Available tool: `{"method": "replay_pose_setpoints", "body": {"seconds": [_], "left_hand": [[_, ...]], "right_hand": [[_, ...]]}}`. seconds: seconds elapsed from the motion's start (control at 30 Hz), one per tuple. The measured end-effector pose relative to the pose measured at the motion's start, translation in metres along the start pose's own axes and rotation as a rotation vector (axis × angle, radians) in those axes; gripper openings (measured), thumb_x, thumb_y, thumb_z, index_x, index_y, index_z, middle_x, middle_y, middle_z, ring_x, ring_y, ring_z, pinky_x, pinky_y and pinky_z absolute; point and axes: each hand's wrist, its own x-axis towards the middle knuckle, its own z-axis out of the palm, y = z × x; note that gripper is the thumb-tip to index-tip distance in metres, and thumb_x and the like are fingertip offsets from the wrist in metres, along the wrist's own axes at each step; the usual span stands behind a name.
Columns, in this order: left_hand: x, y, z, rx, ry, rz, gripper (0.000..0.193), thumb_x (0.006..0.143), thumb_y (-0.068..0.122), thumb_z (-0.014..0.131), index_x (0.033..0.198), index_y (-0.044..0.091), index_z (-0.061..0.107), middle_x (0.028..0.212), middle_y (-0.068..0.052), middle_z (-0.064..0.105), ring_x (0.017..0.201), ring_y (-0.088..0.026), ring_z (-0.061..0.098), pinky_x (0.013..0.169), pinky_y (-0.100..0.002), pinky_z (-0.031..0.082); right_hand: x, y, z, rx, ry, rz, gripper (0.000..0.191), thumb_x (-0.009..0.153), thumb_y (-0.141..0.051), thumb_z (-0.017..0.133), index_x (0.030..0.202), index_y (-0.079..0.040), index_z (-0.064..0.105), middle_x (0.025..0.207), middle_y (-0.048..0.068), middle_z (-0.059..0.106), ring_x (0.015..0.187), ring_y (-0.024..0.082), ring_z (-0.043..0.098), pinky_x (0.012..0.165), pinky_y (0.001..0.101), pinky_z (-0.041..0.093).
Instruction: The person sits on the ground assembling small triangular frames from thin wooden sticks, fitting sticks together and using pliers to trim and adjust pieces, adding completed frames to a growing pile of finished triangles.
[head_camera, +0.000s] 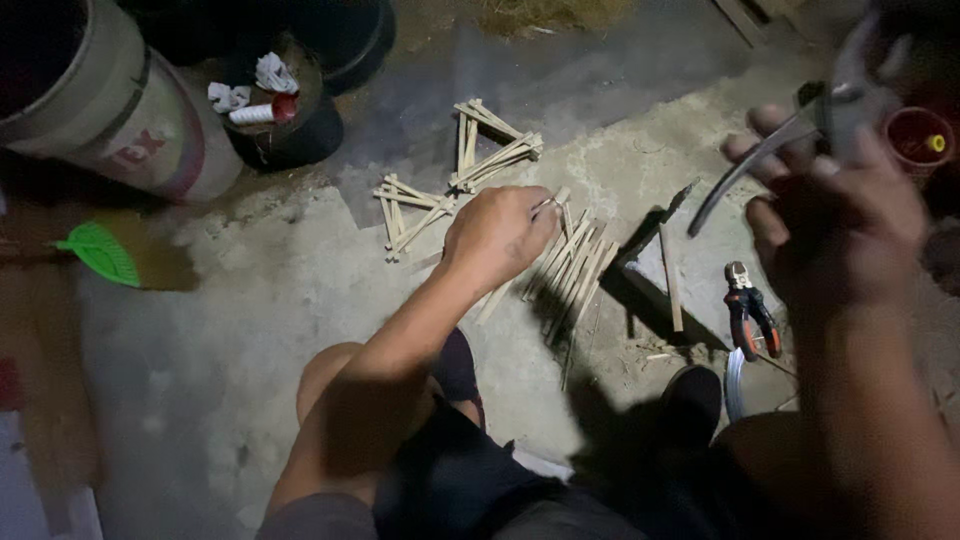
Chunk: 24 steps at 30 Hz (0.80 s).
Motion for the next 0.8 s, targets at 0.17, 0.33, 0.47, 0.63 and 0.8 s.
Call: {"method": "replay_pose_setpoints", "body": {"seconds": [0.17, 0.33, 0.47, 0.63, 0.8], "left_hand": [[-0.003, -0.002, 0.004, -0.035, 0.053, 0.091, 0.028, 0.093, 0.032, 0.057, 0.099, 0.010, 0.073, 0.093, -0.019, 0.072, 0.088, -0.042, 0.067, 0.077, -0.053, 0.052], [-0.009, -0.003, -0.001, 0.004, -0.003, 0.004, 0.027, 0.093, 0.031, 0.058, 0.100, 0.010, 0.074, 0.092, -0.018, 0.072, 0.087, -0.043, 0.067, 0.076, -0.053, 0.052], [-0.006, -0.001, 0.000, 0.029, -0.123, -0.117, 0.028, 0.091, 0.033, 0.059, 0.100, 0.011, 0.074, 0.089, -0.018, 0.072, 0.086, -0.042, 0.068, 0.075, -0.052, 0.053], [-0.003, 0.005, 0.001, 0.007, -0.148, -0.094, 0.027, 0.091, 0.032, 0.059, 0.098, 0.012, 0.075, 0.086, -0.019, 0.072, 0.086, -0.043, 0.068, 0.076, -0.053, 0.052], [-0.002, 0.006, 0.000, -0.011, -0.189, -0.174, 0.027, 0.089, 0.032, 0.059, 0.098, 0.013, 0.075, 0.087, -0.018, 0.073, 0.086, -0.042, 0.068, 0.076, -0.052, 0.053]], "right_hand": [[-0.003, 0.049, 0.006, -0.008, -0.223, 0.187, 0.057, 0.097, -0.002, 0.051, 0.151, -0.015, 0.036, 0.099, 0.019, 0.071, 0.056, 0.018, 0.060, 0.041, 0.0265, 0.046], [-0.030, 0.092, 0.006, -0.960, -0.262, 0.411, 0.076, 0.091, -0.004, 0.049, 0.161, -0.028, 0.030, 0.102, 0.013, 0.075, 0.073, 0.030, 0.068, 0.059, 0.0403, 0.057], [-0.046, 0.098, 0.005, -1.571, -0.433, -0.079, 0.087, 0.078, -0.004, 0.061, 0.159, -0.020, 0.033, 0.111, 0.022, 0.062, 0.093, 0.044, 0.063, 0.076, 0.0518, 0.053], [-0.047, 0.097, 0.011, -1.760, -0.383, -0.187, 0.083, 0.077, -0.005, 0.061, 0.155, -0.027, 0.042, 0.125, 0.025, 0.059, 0.093, 0.046, 0.063, 0.076, 0.0518, 0.054], [-0.046, 0.099, 0.011, -1.855, -0.377, -0.419, 0.077, 0.078, -0.005, 0.062, 0.151, -0.025, 0.051, 0.120, 0.023, 0.061, 0.098, 0.041, 0.064, 0.075, 0.0494, 0.054]]}}
